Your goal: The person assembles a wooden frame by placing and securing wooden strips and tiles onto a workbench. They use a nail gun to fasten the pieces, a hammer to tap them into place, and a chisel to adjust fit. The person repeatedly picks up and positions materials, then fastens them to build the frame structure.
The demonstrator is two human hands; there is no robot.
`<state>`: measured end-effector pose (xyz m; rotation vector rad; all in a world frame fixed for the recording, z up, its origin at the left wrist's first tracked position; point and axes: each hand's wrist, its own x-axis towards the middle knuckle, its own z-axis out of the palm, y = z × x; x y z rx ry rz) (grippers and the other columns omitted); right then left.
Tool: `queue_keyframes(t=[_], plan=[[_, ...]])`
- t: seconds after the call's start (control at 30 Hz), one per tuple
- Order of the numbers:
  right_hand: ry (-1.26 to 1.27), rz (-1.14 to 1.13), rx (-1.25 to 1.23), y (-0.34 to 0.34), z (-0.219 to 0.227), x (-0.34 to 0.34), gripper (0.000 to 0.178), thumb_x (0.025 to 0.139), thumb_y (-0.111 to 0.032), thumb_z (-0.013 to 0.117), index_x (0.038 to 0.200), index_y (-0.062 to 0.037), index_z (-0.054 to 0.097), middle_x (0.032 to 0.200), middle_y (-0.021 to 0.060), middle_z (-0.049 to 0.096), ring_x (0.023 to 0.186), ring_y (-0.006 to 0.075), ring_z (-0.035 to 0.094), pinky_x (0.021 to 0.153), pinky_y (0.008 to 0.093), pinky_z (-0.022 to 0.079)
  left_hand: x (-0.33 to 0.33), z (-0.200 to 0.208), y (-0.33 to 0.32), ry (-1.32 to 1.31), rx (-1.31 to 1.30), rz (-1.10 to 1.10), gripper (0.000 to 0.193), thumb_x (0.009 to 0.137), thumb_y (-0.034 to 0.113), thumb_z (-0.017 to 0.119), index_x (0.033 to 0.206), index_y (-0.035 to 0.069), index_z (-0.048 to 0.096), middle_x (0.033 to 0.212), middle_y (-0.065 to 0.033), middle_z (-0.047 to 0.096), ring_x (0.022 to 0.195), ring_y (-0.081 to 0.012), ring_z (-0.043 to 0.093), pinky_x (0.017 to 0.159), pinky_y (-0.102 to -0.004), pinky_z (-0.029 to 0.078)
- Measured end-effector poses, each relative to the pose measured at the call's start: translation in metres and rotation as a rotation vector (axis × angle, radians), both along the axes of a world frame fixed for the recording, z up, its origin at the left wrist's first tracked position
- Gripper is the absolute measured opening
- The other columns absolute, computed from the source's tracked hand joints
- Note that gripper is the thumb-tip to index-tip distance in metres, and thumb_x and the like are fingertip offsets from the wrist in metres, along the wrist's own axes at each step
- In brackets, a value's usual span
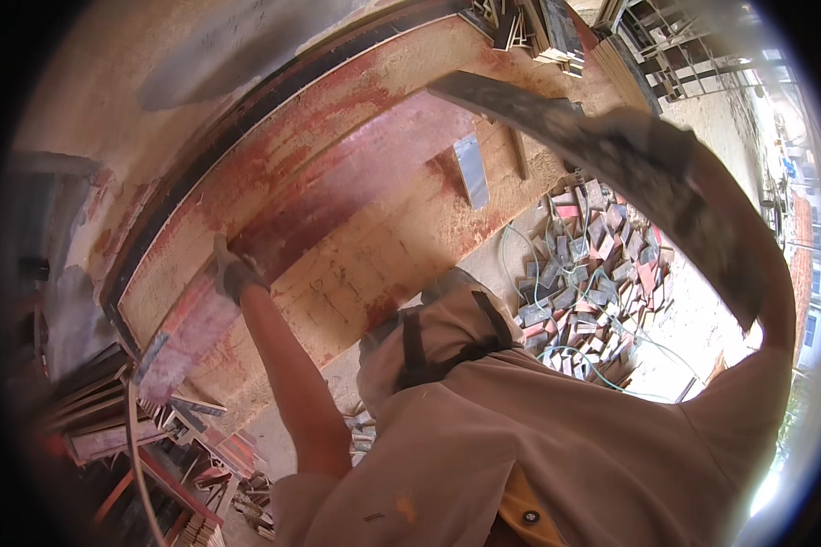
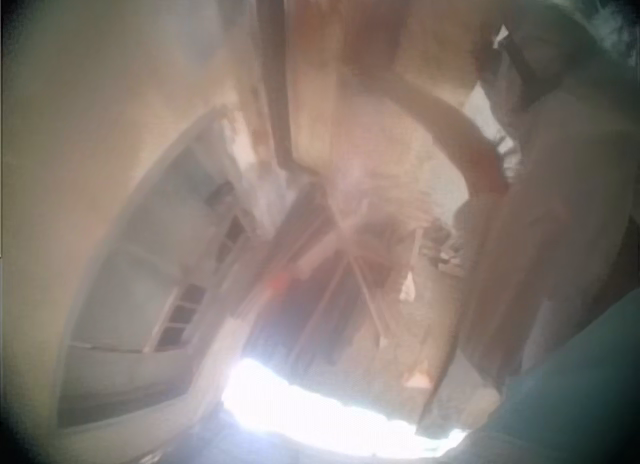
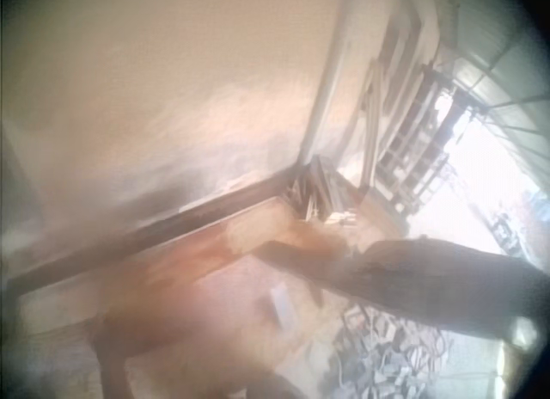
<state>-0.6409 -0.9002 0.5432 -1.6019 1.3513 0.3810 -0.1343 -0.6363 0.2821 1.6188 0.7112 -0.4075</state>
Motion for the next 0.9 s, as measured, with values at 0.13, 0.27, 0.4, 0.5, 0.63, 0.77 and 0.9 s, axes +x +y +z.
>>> queue_keyframes(t=[0.13, 0.27, 0.4, 0.5, 0.63, 0.77, 0.9], plan=[[-0.412, 0.322, -0.229, -0.072, -0.039, 0.046, 0.048, 0.11, -0.04, 0.057, 0.125, 0.0027, 0.072, 0.096, 0.0136, 0.079, 0.067, 0.0126, 0.072, 0.063, 0.0244, 0.058, 0.05, -0.067, -0.03, 0.14, 0.088, -0.11, 0.042, 0.087, 0.048, 0.083, 0.1, 0.011, 0.069, 0.076, -0.0048, 0.064, 0.052, -0.0163, 0.055, 0.046, -0.0332, 0.046], [-0.442, 0.364, -0.677, -0.109, -0.135, 0.064, 0.046, 0.11, -0.04, 0.055, 0.128, -0.0001, 0.069, 0.107, 0.0153, 0.076, 0.092, 0.0236, 0.075, 0.071, 0.0313, 0.065, 0.073, -0.153, -0.043, 0.206, 0.297, -0.349, 0.05, 0.091, 0.051, 0.078, 0.117, 0.009, 0.074, 0.096, -0.0058, 0.075, 0.061, -0.0188, 0.067, 0.053, -0.0374, 0.053], [-0.951, 0.034, -0.568, -0.09, -0.247, 0.034, 0.043, 0.111, -0.035, 0.049, 0.134, 0.0003, 0.058, 0.122, 0.0241, 0.071, 0.102, 0.0381, 0.074, 0.069, 0.0424, 0.065, 0.059, -0.227, -0.042, 0.276, 0.43, -0.55, 0.06, 0.097, 0.056, 0.066, 0.132, 0.007, 0.067, 0.107, -0.0131, 0.077, 0.083, -0.0256, 0.073, 0.077, -0.0416, 0.055], [-0.535, -0.385, -0.406, -0.058, -0.318, -0.015, 0.043, 0.109, -0.037, 0.051, 0.13, -0.0011, 0.062, 0.116, 0.0235, 0.074, 0.104, 0.0413, 0.073, 0.073, 0.0478, 0.063, 0.048, -0.25, -0.036, 0.331, 0.568, -0.664, 0.065, 0.101, 0.059, 0.058, 0.14, 0.006, 0.061, 0.114, -0.0178, 0.076, 0.098, -0.0308, 0.074, 0.092, -0.0443, 0.055], [0.335, -0.18, -0.716, -0.029, -0.408, -0.061, 0.057, 0.099, -0.052, 0.061, 0.123, -0.002, 0.068, 0.11, 0.0241, 0.077, 0.111, 0.0442, 0.072, 0.089, 0.0532, 0.058, 0.024, -0.236, -0.028, 0.083, 1.051, -1.059, 0.064, 0.103, 0.061, 0.055, 0.139, 0.009, 0.062, 0.123, -0.0179, 0.073, 0.109, -0.0353, 0.07, 0.095, -0.0471, 0.054], [0.556, -0.325, -0.624, -0.06, -0.463, -0.061, 0.079, 0.089, -0.067, 0.067, 0.132, -0.0004, 0.061, 0.126, 0.027, 0.072, 0.12, 0.0427, 0.069, 0.102, 0.0509, 0.054, -0.05, -0.205, -0.034, -0.569, 1.111, -1.331, 0.063, 0.105, 0.063, 0.051, 0.139, 0.011, 0.063, 0.132, -0.018, 0.069, 0.121, -0.0398, 0.066, 0.098, -0.0499, 0.053], [0.45, -0.414, -0.599, -0.1, -0.498, -0.049, 0.066, 0.095, -0.05, 0.067, 0.137, 0.0001, 0.058, 0.129, 0.0281, 0.068, 0.116, 0.0464, 0.07, 0.1, 0.0529, 0.057, -0.149, -0.2, -0.093, -1.425, 0.526, -1.404, 0.061, 0.106, 0.061, 0.053, 0.138, 0.01, 0.062, 0.132, -0.0227, 0.067, 0.118, -0.045, 0.065, 0.101, -0.0541, 0.053]])
